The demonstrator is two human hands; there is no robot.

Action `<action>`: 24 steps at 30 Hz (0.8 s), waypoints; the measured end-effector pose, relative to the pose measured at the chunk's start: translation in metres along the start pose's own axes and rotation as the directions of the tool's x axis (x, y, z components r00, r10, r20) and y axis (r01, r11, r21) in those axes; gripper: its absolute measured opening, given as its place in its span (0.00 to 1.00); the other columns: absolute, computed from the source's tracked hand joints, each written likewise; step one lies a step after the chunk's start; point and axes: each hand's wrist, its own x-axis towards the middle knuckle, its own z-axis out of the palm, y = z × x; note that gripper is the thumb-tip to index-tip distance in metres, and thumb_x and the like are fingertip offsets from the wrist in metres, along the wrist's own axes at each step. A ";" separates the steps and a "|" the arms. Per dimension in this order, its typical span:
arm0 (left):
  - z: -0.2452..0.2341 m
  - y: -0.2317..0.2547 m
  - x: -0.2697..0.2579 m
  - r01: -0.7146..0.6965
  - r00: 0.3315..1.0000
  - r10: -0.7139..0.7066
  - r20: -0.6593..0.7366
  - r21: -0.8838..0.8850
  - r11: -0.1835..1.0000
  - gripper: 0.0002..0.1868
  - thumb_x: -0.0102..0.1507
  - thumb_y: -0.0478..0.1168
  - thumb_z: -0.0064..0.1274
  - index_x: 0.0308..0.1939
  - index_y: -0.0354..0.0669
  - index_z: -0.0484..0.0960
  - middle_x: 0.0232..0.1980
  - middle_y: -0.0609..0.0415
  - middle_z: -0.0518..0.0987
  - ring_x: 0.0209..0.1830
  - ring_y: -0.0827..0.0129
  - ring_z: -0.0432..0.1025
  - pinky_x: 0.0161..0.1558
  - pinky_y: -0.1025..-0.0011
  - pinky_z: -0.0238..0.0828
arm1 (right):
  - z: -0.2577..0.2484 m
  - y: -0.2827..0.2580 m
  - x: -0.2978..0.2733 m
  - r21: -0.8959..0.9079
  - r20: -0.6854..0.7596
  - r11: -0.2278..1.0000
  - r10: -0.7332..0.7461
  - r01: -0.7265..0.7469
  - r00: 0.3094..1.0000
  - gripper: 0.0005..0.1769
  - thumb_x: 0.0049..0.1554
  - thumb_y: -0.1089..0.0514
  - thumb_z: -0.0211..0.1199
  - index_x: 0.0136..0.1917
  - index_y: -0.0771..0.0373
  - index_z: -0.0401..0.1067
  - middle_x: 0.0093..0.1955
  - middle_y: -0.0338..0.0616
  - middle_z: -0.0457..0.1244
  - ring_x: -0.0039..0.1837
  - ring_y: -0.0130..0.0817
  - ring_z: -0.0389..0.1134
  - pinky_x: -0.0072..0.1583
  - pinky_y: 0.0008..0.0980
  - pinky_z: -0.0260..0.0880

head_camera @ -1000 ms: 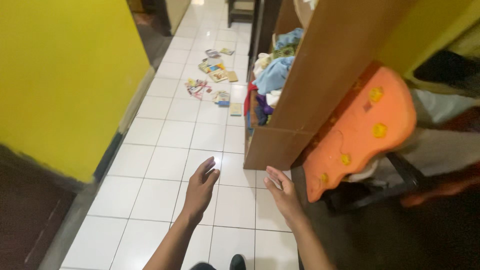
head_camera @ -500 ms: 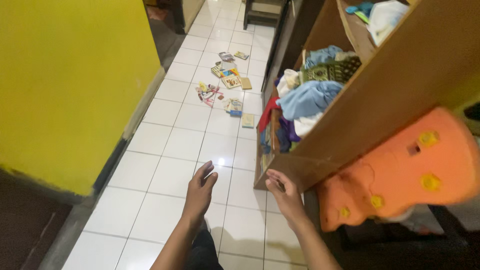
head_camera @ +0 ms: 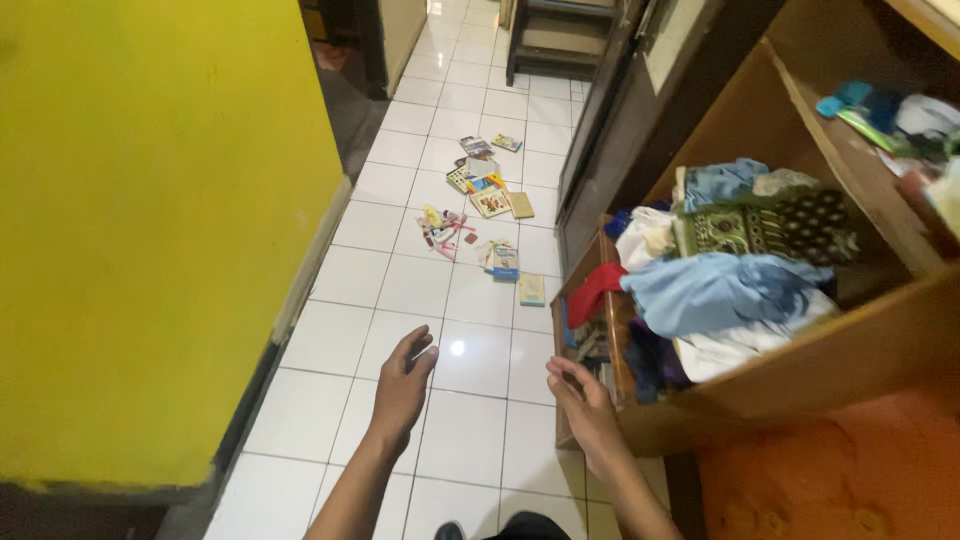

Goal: The person picks up various bottles, boxes, and small items from the floor and places them into a small bag on a nearby table.

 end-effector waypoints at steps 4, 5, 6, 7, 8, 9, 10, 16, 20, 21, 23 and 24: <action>-0.016 0.006 0.044 0.088 0.996 -0.088 -0.020 -0.005 0.996 0.29 0.65 0.45 0.50 0.70 0.42 0.71 0.70 0.47 0.75 0.70 0.59 0.70 0.67 0.65 0.64 | 0.029 -0.009 0.047 -0.025 0.010 0.997 0.069 -0.069 0.998 0.26 0.59 0.52 0.61 0.68 0.64 0.69 0.70 0.47 0.66 0.73 0.34 0.64 0.70 0.31 0.61; -0.021 0.006 0.056 0.111 0.993 -0.112 -0.023 -0.023 0.994 0.29 0.65 0.45 0.49 0.70 0.42 0.70 0.71 0.48 0.74 0.70 0.60 0.69 0.67 0.65 0.64 | 0.036 -0.010 0.061 -0.030 0.019 0.997 0.071 -0.070 0.997 0.26 0.59 0.52 0.61 0.68 0.64 0.69 0.70 0.48 0.66 0.73 0.34 0.64 0.70 0.31 0.61; -0.025 0.005 0.068 0.136 0.990 -0.137 -0.027 -0.039 0.990 0.29 0.65 0.45 0.49 0.70 0.42 0.70 0.71 0.48 0.74 0.70 0.60 0.69 0.67 0.65 0.63 | 0.042 -0.011 0.076 -0.051 0.019 0.995 0.083 -0.082 0.996 0.27 0.59 0.51 0.61 0.68 0.64 0.69 0.70 0.47 0.66 0.73 0.34 0.64 0.69 0.32 0.61; -0.029 0.003 0.082 0.134 0.990 -0.136 -0.032 -0.049 0.990 0.28 0.65 0.45 0.50 0.70 0.42 0.71 0.71 0.48 0.74 0.70 0.60 0.69 0.67 0.65 0.63 | 0.048 -0.013 0.094 -0.072 0.019 0.993 0.096 -0.094 0.995 0.27 0.59 0.51 0.61 0.68 0.63 0.69 0.70 0.46 0.67 0.73 0.34 0.64 0.69 0.33 0.61; -0.034 0.002 0.098 0.128 0.991 -0.131 -0.038 -0.057 0.990 0.28 0.65 0.44 0.50 0.69 0.42 0.71 0.71 0.48 0.74 0.70 0.61 0.70 0.68 0.65 0.63 | 0.056 -0.014 0.112 -0.090 0.019 0.991 0.104 -0.102 0.994 0.27 0.59 0.50 0.61 0.69 0.63 0.69 0.70 0.46 0.67 0.73 0.34 0.64 0.68 0.34 0.62; -0.039 0.001 0.115 0.122 0.991 -0.125 -0.043 -0.065 0.990 0.28 0.65 0.44 0.50 0.69 0.41 0.72 0.71 0.48 0.74 0.70 0.61 0.70 0.68 0.66 0.63 | 0.063 -0.014 0.129 -0.102 0.028 0.989 0.114 -0.110 0.993 0.28 0.59 0.50 0.61 0.69 0.62 0.69 0.70 0.45 0.66 0.73 0.34 0.63 0.68 0.34 0.62; -0.044 0.001 0.132 0.118 0.992 -0.121 -0.047 -0.058 0.991 0.28 0.65 0.44 0.50 0.69 0.41 0.72 0.71 0.48 0.75 0.70 0.61 0.70 0.68 0.66 0.63 | 0.071 -0.016 0.148 -0.112 0.037 0.987 0.118 -0.113 0.992 0.28 0.59 0.49 0.61 0.69 0.62 0.69 0.70 0.44 0.66 0.73 0.34 0.63 0.67 0.35 0.62; -0.066 0.011 0.261 0.166 0.983 -0.165 -0.076 0.011 0.986 0.27 0.65 0.45 0.51 0.67 0.43 0.74 0.69 0.50 0.76 0.69 0.63 0.70 0.67 0.66 0.64 | 0.121 -0.018 0.282 -0.083 0.075 0.988 0.134 -0.128 0.988 0.28 0.59 0.50 0.60 0.70 0.60 0.68 0.71 0.44 0.66 0.71 0.35 0.64 0.68 0.35 0.63; -0.074 0.031 0.348 0.151 0.988 -0.148 -0.040 0.076 0.986 0.26 0.65 0.44 0.52 0.67 0.43 0.75 0.67 0.50 0.78 0.68 0.64 0.72 0.66 0.67 0.65 | 0.156 -0.039 0.379 -0.095 0.064 0.972 0.223 -0.217 0.973 0.28 0.59 0.50 0.61 0.70 0.59 0.69 0.70 0.45 0.67 0.71 0.35 0.65 0.67 0.36 0.64; -0.076 0.035 0.372 0.150 0.989 -0.148 -0.024 0.100 0.984 0.26 0.65 0.44 0.52 0.66 0.43 0.75 0.67 0.50 0.78 0.68 0.65 0.72 0.67 0.67 0.65 | 0.166 -0.044 0.403 -0.081 0.074 0.977 0.201 -0.195 0.977 0.28 0.58 0.51 0.61 0.69 0.60 0.69 0.70 0.45 0.67 0.70 0.35 0.66 0.66 0.37 0.64; -0.079 0.044 0.416 0.165 0.986 -0.162 -0.035 0.101 0.981 0.25 0.65 0.43 0.52 0.66 0.43 0.76 0.66 0.50 0.79 0.67 0.65 0.72 0.66 0.68 0.65 | 0.184 -0.055 0.442 -0.058 0.087 0.986 0.163 -0.158 0.983 0.28 0.56 0.52 0.63 0.68 0.61 0.70 0.69 0.45 0.68 0.70 0.36 0.67 0.66 0.38 0.65; -0.080 0.045 0.432 0.185 0.983 -0.181 -0.039 0.101 0.978 0.25 0.65 0.43 0.52 0.66 0.43 0.76 0.66 0.50 0.79 0.67 0.65 0.72 0.66 0.68 0.65 | 0.191 -0.060 0.456 -0.062 0.095 0.989 0.143 -0.137 0.985 0.27 0.57 0.52 0.63 0.68 0.61 0.70 0.69 0.45 0.68 0.70 0.35 0.66 0.67 0.36 0.64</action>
